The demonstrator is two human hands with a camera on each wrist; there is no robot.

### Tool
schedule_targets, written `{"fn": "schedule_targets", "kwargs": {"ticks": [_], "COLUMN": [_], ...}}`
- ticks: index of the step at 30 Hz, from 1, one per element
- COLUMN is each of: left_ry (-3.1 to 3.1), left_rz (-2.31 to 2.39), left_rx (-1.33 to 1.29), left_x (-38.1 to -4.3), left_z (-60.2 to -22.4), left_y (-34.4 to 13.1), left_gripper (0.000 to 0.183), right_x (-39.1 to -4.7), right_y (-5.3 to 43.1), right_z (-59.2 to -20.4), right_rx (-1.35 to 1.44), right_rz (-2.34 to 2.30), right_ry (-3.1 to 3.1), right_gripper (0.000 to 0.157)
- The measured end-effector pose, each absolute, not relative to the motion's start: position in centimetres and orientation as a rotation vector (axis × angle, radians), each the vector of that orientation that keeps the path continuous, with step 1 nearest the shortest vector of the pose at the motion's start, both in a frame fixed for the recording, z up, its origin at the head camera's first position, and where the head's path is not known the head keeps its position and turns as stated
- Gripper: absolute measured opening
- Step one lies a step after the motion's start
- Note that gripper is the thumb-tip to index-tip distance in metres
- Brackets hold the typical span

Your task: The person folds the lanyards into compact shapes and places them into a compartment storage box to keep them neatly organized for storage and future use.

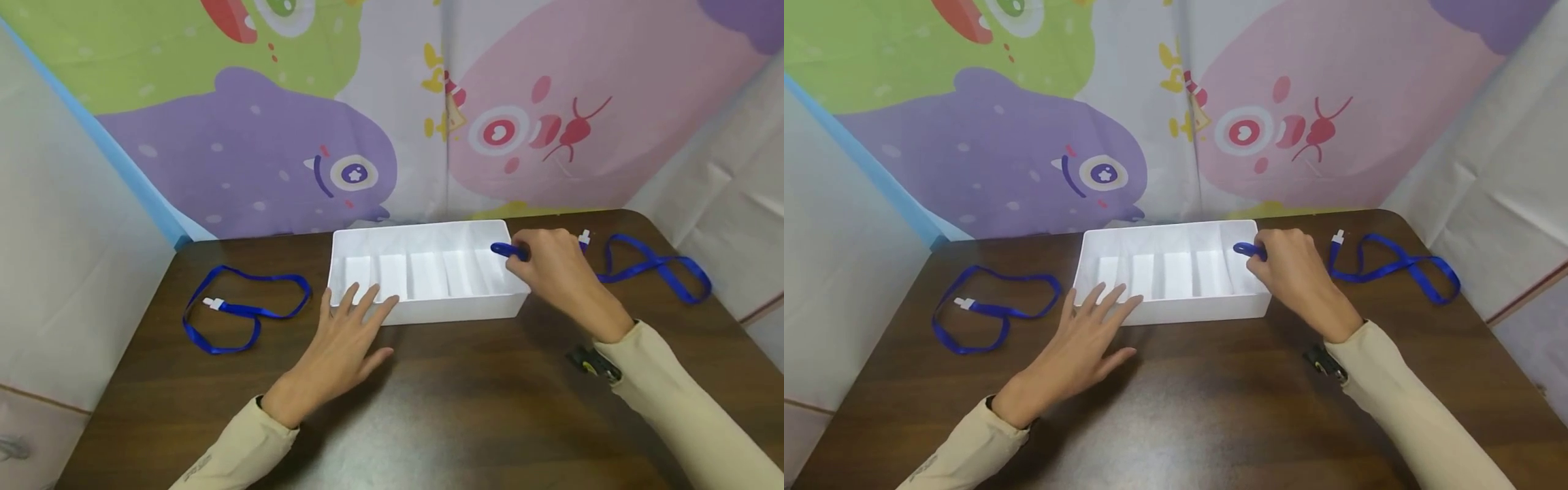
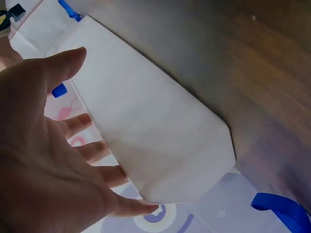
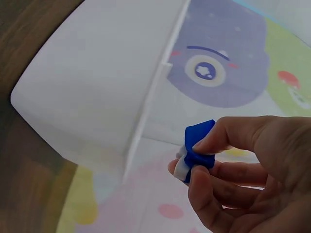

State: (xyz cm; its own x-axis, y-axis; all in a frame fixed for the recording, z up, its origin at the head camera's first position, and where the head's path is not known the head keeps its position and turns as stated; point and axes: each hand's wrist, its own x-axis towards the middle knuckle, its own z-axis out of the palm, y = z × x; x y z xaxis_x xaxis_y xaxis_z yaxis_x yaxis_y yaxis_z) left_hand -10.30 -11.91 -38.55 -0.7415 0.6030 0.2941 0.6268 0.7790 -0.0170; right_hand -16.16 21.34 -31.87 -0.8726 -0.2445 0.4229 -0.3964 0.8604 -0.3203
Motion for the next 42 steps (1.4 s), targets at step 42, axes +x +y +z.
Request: {"fn": "schedule_targets", "kwargs": {"ticks": [42], "left_ry": [-2.608], "left_rz": [-0.048], "left_rx": [-1.014], "left_x": [-8.0], "left_z": [-39.2], "left_y": [-11.7], "left_gripper": [0.079], "right_x": [-18.0], "right_y": [21.1], "right_z": [-35.5], "right_rx": [0.869], "right_rz": [0.059], "right_ry": [-3.132], "right_gripper": [0.025]}}
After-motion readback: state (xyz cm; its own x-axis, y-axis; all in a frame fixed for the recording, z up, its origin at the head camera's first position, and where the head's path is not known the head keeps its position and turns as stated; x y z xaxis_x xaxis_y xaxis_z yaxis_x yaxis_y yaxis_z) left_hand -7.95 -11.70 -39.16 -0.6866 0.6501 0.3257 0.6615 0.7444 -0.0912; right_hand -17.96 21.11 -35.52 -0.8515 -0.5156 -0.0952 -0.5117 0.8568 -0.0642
